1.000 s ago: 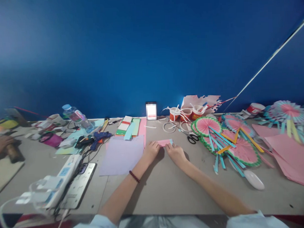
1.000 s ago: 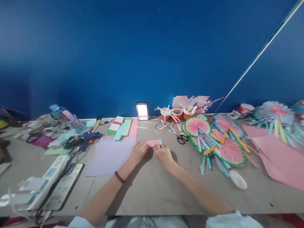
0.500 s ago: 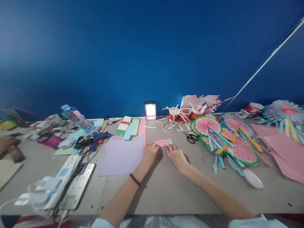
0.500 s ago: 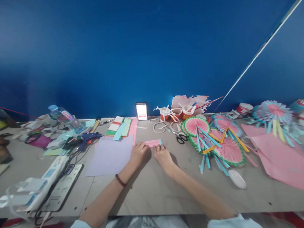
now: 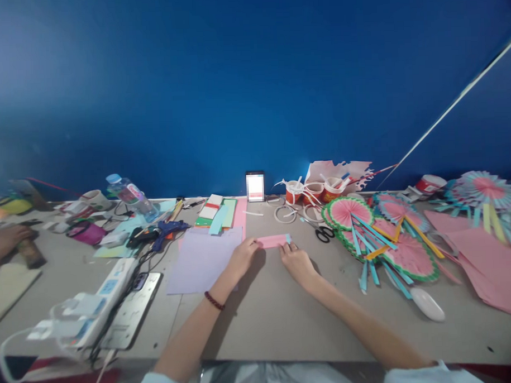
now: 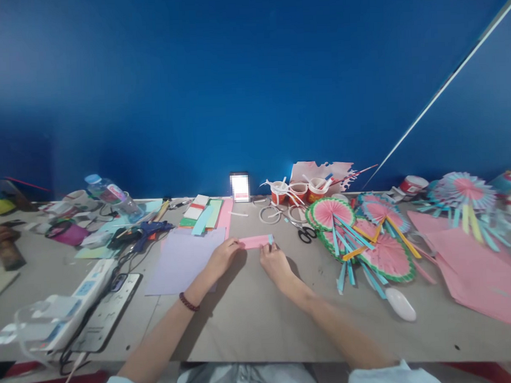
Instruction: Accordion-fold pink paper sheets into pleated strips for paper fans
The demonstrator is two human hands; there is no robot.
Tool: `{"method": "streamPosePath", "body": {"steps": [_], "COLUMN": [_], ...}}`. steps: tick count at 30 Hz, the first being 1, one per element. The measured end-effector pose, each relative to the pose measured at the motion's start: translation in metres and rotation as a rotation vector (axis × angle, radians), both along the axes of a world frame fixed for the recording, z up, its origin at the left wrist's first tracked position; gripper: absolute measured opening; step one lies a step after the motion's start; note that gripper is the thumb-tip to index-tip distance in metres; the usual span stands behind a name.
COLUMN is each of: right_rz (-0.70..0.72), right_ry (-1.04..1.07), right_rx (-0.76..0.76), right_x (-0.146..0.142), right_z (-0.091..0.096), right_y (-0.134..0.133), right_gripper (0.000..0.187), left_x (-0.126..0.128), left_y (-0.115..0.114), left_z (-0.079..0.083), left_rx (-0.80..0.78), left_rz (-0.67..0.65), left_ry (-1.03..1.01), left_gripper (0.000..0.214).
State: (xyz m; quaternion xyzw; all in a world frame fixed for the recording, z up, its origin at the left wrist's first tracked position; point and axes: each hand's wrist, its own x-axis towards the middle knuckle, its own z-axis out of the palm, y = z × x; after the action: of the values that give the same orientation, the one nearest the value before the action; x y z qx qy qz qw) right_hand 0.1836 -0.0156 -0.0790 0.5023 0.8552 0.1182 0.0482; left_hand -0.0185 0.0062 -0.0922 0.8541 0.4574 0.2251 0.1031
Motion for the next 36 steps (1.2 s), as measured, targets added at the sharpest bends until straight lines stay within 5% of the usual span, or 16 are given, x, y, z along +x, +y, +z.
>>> {"method": "streamPosePath", "body": {"steps": [10,26,36], "right_rz": [-0.013,-0.033,-0.025], "right_ry": [0.049,0.073,0.069], "right_rx": [0.003,0.001,0.016], "right_x": [0.002,0.002,0.002], "right_z": [-0.005,-0.002,-0.005], "right_y": [0.001,-0.002,-0.002], "right_gripper": [0.040,0.042,0.043], "left_x": [-0.013,-0.007,0.005], "left_y": [0.007,-0.003,-0.015], "left_z": [0.008,-0.006,-0.015], "left_rx": [0.037,0.180,0.334], "left_rz": [-0.037,0.047,0.040], "left_ry": [0.152,0.122,0.315], "left_gripper": [0.021,0.017,0.016]}}
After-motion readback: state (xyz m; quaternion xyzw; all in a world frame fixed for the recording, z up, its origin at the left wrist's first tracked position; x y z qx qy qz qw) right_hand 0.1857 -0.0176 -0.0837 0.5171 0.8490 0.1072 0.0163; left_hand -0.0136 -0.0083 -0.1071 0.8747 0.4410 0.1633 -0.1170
